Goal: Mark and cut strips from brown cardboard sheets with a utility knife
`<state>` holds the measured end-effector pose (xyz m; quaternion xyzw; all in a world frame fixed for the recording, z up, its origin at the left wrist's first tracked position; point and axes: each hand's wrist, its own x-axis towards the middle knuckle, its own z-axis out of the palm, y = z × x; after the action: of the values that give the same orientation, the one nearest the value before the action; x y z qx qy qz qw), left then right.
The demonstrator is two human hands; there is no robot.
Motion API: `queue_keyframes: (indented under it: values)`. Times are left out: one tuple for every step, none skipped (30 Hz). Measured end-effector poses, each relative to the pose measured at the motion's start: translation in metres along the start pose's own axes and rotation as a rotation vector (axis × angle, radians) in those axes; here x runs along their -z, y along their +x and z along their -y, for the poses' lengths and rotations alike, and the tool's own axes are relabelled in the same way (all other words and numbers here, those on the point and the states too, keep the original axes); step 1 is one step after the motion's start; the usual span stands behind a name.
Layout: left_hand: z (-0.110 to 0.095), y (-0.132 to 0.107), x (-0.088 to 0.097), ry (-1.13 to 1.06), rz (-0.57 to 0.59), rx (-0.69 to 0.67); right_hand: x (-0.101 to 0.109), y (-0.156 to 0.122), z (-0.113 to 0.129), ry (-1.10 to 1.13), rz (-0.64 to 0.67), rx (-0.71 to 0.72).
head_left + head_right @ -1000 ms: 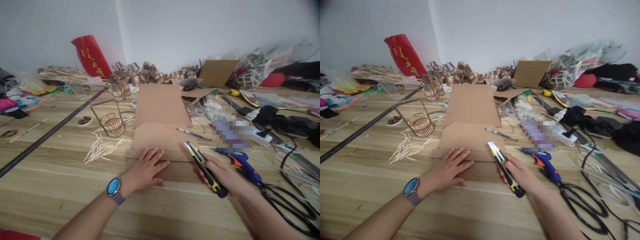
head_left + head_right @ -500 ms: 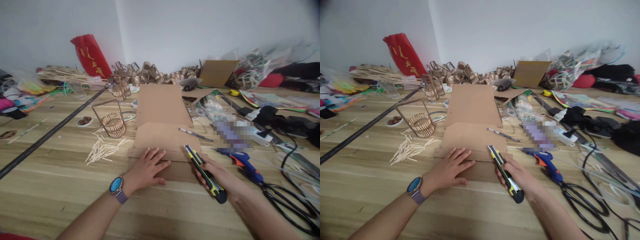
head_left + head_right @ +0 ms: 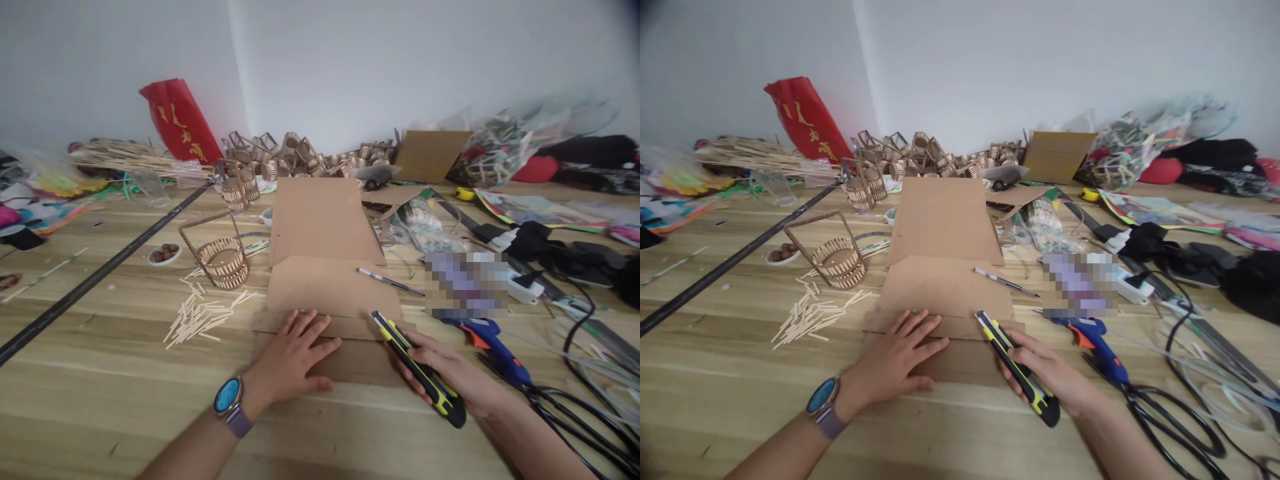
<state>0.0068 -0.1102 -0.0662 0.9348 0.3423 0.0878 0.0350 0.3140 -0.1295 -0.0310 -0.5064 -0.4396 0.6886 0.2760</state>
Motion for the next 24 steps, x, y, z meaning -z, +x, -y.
queue_keyframes:
  values:
    - [0.000, 0.000, 0.000, -0.003, 0.000, 0.001, 0.000, 0.000, 0.000, -0.007, 0.000, -0.003]
    - [0.000, 0.000, 0.000, -0.006, 0.000, 0.002, 0.000, 0.000, 0.000, -0.016, -0.001, -0.003]
    - [0.000, 0.000, 0.000, -0.008, 0.001, 0.002, 0.000, 0.001, 0.000, -0.025, -0.001, -0.002]
    - [0.000, 0.000, 0.000, -0.011, 0.003, 0.003, 0.000, 0.001, 0.000, -0.034, 0.000, 0.001]
    - [0.000, 0.000, 0.001, -0.015, 0.007, 0.005, 0.000, 0.002, 0.000, -0.041, 0.004, 0.005]
    - [0.000, 0.000, 0.002, -0.019, 0.011, 0.006, -0.001, 0.003, -0.001, -0.048, 0.013, 0.008]
    - [0.000, 0.000, 0.003, -0.023, 0.017, 0.008, -0.001, 0.004, -0.001, -0.055, 0.027, 0.012]
    - [-0.001, 0.000, 0.004, -0.029, 0.022, 0.012, -0.001, 0.005, -0.001, -0.062, 0.044, 0.018]
    - [-0.001, 0.000, 0.006, -0.035, 0.025, 0.020, 0.000, 0.005, -0.001, -0.071, 0.060, 0.026]
    - [-0.001, 0.000, 0.007, -0.041, 0.027, 0.030, 0.000, 0.006, -0.001, -0.080, 0.072, 0.033]
    - [-0.002, 0.000, 0.008, -0.046, 0.027, 0.039, 0.000, 0.006, -0.001, -0.088, 0.080, 0.038]
    - [-0.002, 0.001, 0.009, -0.050, 0.024, 0.047, 0.001, 0.007, 0.000, -0.095, 0.085, 0.043]
    - [-0.002, 0.001, 0.009, -0.050, 0.019, 0.052, 0.002, 0.007, 0.000, -0.100, 0.089, 0.045]
    - [-0.002, 0.001, 0.009, -0.048, 0.013, 0.053, 0.003, 0.008, -0.001, -0.104, 0.094, 0.044]
    - [-0.002, 0.002, 0.008, -0.044, 0.007, 0.051, 0.004, 0.008, -0.001, -0.106, 0.100, 0.041]
    - [-0.002, 0.002, 0.008, -0.040, 0.000, 0.051, 0.005, 0.009, -0.002, -0.107, 0.106, 0.036]
    - [-0.003, 0.002, 0.007, -0.036, -0.006, 0.052, 0.006, 0.010, -0.003, -0.106, 0.110, 0.033]
    - [-0.003, 0.002, 0.007, -0.034, -0.011, 0.054, 0.006, 0.010, -0.004, -0.105, 0.114, 0.032]
    - [-0.003, 0.002, 0.006, -0.034, -0.014, 0.056, 0.007, 0.011, -0.005, -0.102, 0.118, 0.030]
    - [-0.003, 0.002, 0.006, -0.037, -0.013, 0.055, 0.007, 0.011, -0.006, -0.097, 0.123, 0.030]
    - [-0.003, 0.002, 0.006, -0.043, -0.013, 0.056, 0.008, 0.011, -0.007, -0.089, 0.128, 0.033]
    - [-0.002, 0.002, 0.007, -0.052, -0.013, 0.057, 0.008, 0.011, -0.007, -0.076, 0.135, 0.040]
    - [-0.002, 0.002, 0.007, -0.065, -0.015, 0.061, 0.009, 0.010, -0.007, -0.063, 0.145, 0.050]
    - [-0.001, 0.002, 0.007, -0.082, -0.018, 0.068, 0.009, 0.009, -0.006, -0.049, 0.157, 0.059]
